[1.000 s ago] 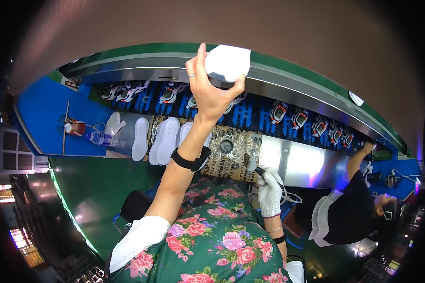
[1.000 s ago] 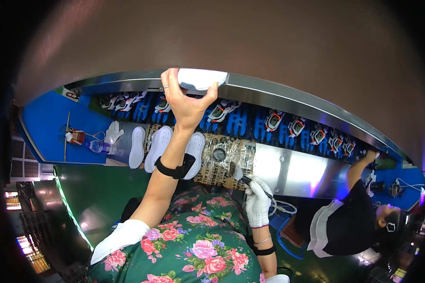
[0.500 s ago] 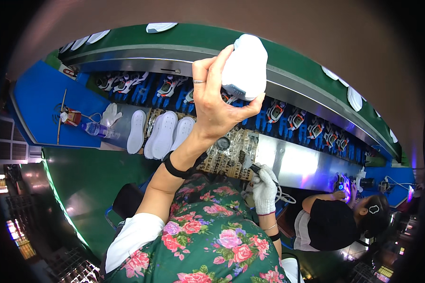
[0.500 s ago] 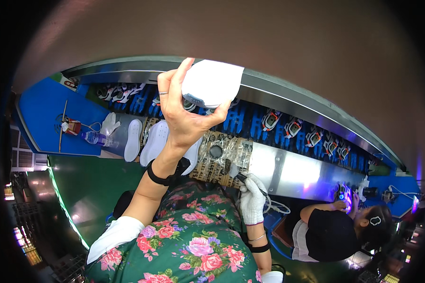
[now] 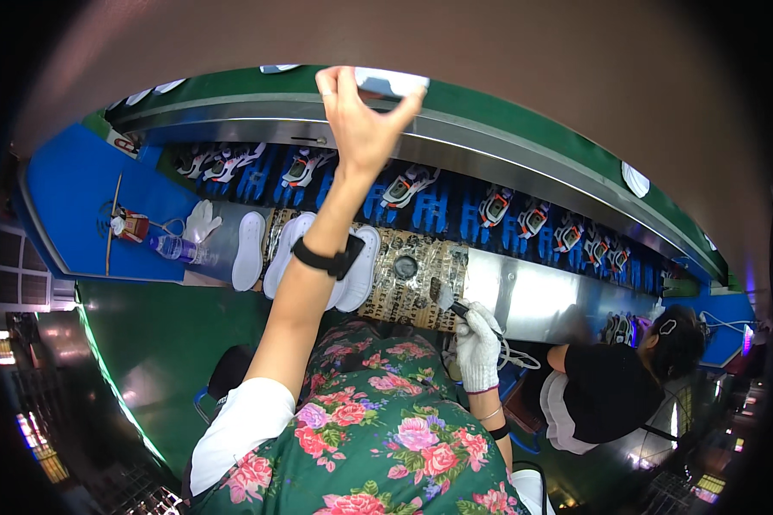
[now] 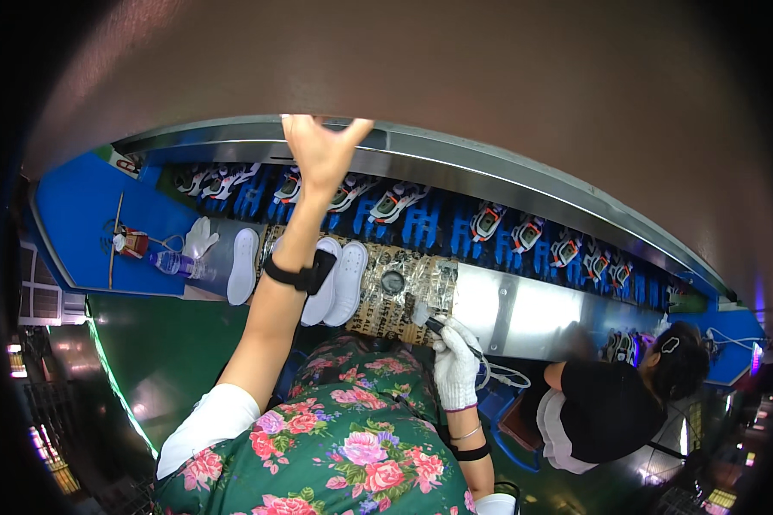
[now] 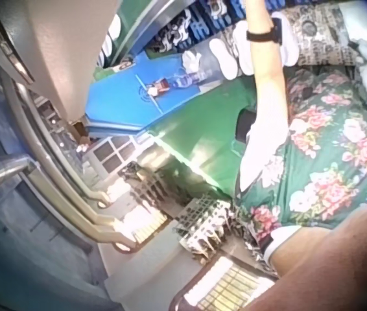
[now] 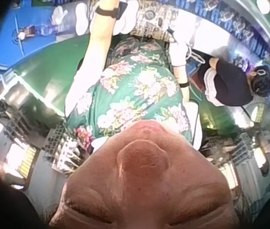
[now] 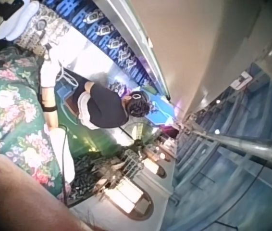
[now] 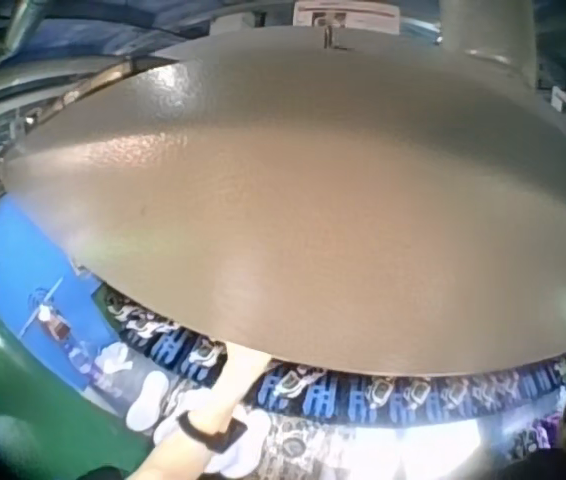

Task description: Apply adhesive to the interior surface of shoe soles using a brush.

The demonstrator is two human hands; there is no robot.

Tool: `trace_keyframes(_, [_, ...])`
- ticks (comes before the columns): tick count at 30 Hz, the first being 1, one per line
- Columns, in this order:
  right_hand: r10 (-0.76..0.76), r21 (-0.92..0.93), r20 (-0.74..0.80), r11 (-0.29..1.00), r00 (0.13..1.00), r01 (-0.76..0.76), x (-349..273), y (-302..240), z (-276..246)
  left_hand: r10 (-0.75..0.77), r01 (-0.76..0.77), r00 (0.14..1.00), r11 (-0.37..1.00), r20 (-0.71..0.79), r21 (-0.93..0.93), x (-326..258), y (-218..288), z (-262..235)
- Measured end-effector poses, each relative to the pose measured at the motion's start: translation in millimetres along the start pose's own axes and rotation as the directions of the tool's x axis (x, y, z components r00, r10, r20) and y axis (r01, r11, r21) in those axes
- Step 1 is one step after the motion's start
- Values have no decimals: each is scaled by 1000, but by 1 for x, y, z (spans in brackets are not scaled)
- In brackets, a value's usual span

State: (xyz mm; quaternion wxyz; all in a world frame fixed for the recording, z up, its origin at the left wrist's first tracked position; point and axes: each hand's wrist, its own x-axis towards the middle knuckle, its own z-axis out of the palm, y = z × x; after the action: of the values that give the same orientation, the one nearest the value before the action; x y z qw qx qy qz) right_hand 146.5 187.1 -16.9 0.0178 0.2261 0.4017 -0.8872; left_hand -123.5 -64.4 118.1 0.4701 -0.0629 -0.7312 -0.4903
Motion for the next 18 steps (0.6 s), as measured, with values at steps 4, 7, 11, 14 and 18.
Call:
trace_keyframes(4, [-23, 46, -8, 999, 1000, 23, -2, 2, -1, -282, 193, 904, 939, 322, 283, 29, -55, 10])
trace_keyframes(7, [-32, 55, -9, 998, 999, 33, -5, 3, -2, -83, 8, 964, 958, 254, 285, 35, -73, 19])
trace_keyframes(11, [-63, 88, -54, 994, 997, 68, -7, 4, -5, -37, -110, 950, 889, 309, 444, 39, -79, 24])
trace_keyframes(14, [-69, 119, -61, 990, 996, 76, -8, 5, -7, 22, -171, 953, 860, 301, 480, 41, -74, 22])
trace_keyframes(18, [-72, 138, -78, 987, 994, 82, -9, 5, -7, 40, -182, 961, 838, 274, 515, 40, -45, 16])
